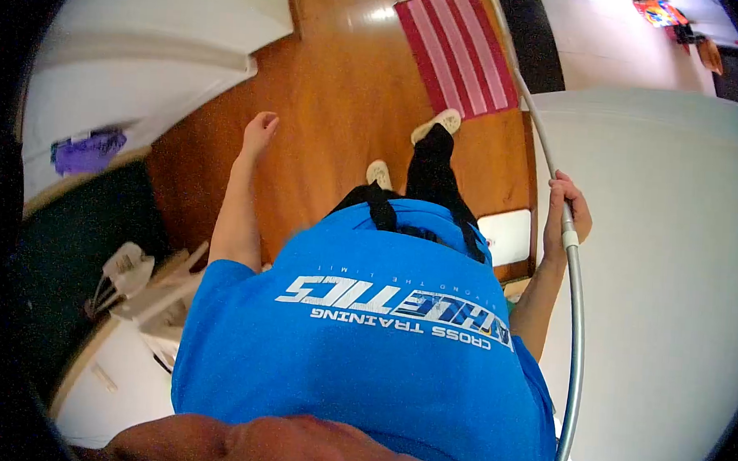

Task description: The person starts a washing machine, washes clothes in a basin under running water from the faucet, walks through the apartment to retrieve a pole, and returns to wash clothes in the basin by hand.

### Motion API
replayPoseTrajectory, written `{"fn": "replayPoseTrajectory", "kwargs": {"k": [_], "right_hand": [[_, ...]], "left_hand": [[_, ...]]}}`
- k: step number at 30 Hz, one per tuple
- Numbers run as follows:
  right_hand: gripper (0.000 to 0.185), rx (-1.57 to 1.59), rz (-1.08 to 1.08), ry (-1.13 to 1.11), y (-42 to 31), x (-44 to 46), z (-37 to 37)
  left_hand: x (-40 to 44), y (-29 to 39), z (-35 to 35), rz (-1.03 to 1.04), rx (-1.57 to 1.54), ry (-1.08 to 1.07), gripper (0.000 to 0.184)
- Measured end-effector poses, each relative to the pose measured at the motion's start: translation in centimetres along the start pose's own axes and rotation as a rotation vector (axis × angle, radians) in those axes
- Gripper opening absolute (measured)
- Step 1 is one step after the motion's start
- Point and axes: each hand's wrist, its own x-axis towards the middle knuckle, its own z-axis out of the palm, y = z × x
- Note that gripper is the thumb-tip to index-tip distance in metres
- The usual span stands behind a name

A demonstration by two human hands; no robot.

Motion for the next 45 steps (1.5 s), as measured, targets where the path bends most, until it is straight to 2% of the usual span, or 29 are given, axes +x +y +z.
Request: {"fn": "replayPoseTrajectory", "kwargs": {"k": [1,3,4,7,9,10,11,12,13,16,20,23,24,26,27,28,30,32,34,37,40,42,43,44,45], "right_hand": [[0.011,0.003,-0.001,0.024,0.3,1.0,-0.2],[0.011,0.053,-0.025,0.034,1.2,5.9,1.0],[0.011,0.047,0.057,0.068,1.7,8.3,1.4],[0.01,0.063,0.093,0.139,1.7,14.8,2.2],[0.01,0.096,0.062,0.137,2.3,18.7,2.3],[0.01,0.118,0.002,0.105,2.6,21.2,2.2],[0.011,0.039,0.036,0.097,2.2,23.3,2.3],[0.012,0.034,0.048,0.097,2.4,24.7,2.3],[0.013,0.027,0.053,0.097,2.6,26.2,2.1],[0.014,0.019,0.006,0.157,1.1,29.3,1.2],[0.013,0.023,0.064,0.239,3.9,36.3,2.2],[0.016,-0.065,0.135,0.265,3.7,40.2,2.5],[0.017,-0.133,0.101,0.339,4.2,40.9,2.4],[0.018,-0.099,0.15,0.371,5.2,43.5,2.3],[0.018,-0.058,0.155,0.423,3.8,45.0,2.3],[0.017,-0.182,0.209,0.396,3.1,46.0,2.0],[0.015,-0.021,0.197,0.451,3.2,49.6,2.5],[0.015,0.038,0.256,0.468,3.8,51.6,2.4],[0.016,0.053,0.295,0.435,4.9,53.2,2.2],[0.017,0.118,0.286,0.449,5.7,53.8,1.5],[0.021,0.169,0.415,0.452,7.1,57.2,0.2],[0.022,0.126,0.411,0.413,9.6,59.3,-1.5],[0.023,0.09,0.4,0.386,10.1,60.9,-2.6],[0.023,0.061,0.468,0.32,10.5,62.3,-4.2],[0.023,0.061,0.476,0.351,11.1,63.4,-5.1]], "left_hand": [[1.7,1.9,0.4,0.136,-0.004,0.023,0.027],[5.5,5.5,2.2,0.212,0.017,0.019,0.026],[7.0,6.9,3.0,0.281,0.038,0.022,0.026],[7.0,9.7,5.8,0.158,0.015,-0.066,0.024],[7.9,8.0,7.7,-0.103,-0.061,-0.348,0.022],[7.4,8.9,7.8,-0.149,-0.021,-0.408,0.02],[7.9,5.4,9.7,-0.239,-0.264,-0.388,0.02],[7.6,6.1,9.0,-0.104,-0.013,-0.403,0.021],[8.7,0.3,11.8,-0.311,-0.21,-0.407,0.021],[8.4,-0.4,11.8,-0.277,0.058,-0.443,0.022],[14.9,6.9,10.1,-0.325,0.064,-0.543,0.021],[22.8,13.4,9.1,-0.271,0.077,-0.578,0.021],[25.4,16.2,8.6,-0.24,0.084,-0.57,0.021],[31.0,22.6,7.1,-0.185,0.081,-0.531,0.021],[34.0,25.5,6.5,-0.148,0.069,-0.504,0.021],[37.1,28.1,6.1,-0.106,0.05,-0.477,0.021],[46.7,29.8,8.0,0.06,0.013,-0.431,0.023],[49.4,41.1,5.3,0.276,0.282,-0.282,0.024],[53.6,46.7,5.7,0.337,0.218,-0.234,0.027],[56.5,53.2,8.8,0.436,0.182,-0.287,0.028],[57.0,60.6,14.4,0.578,0.126,-0.356,0.028],[53.7,66.9,16.3,0.5,0.08,-0.521,0.027],[53.7,68.0,18.5,0.507,0.078,-0.52,0.027],[53.2,69.0,20.8,0.617,0.147,-0.575,0.027],[52.5,70.0,23.0,0.739,0.222,-0.639,0.027]]}}
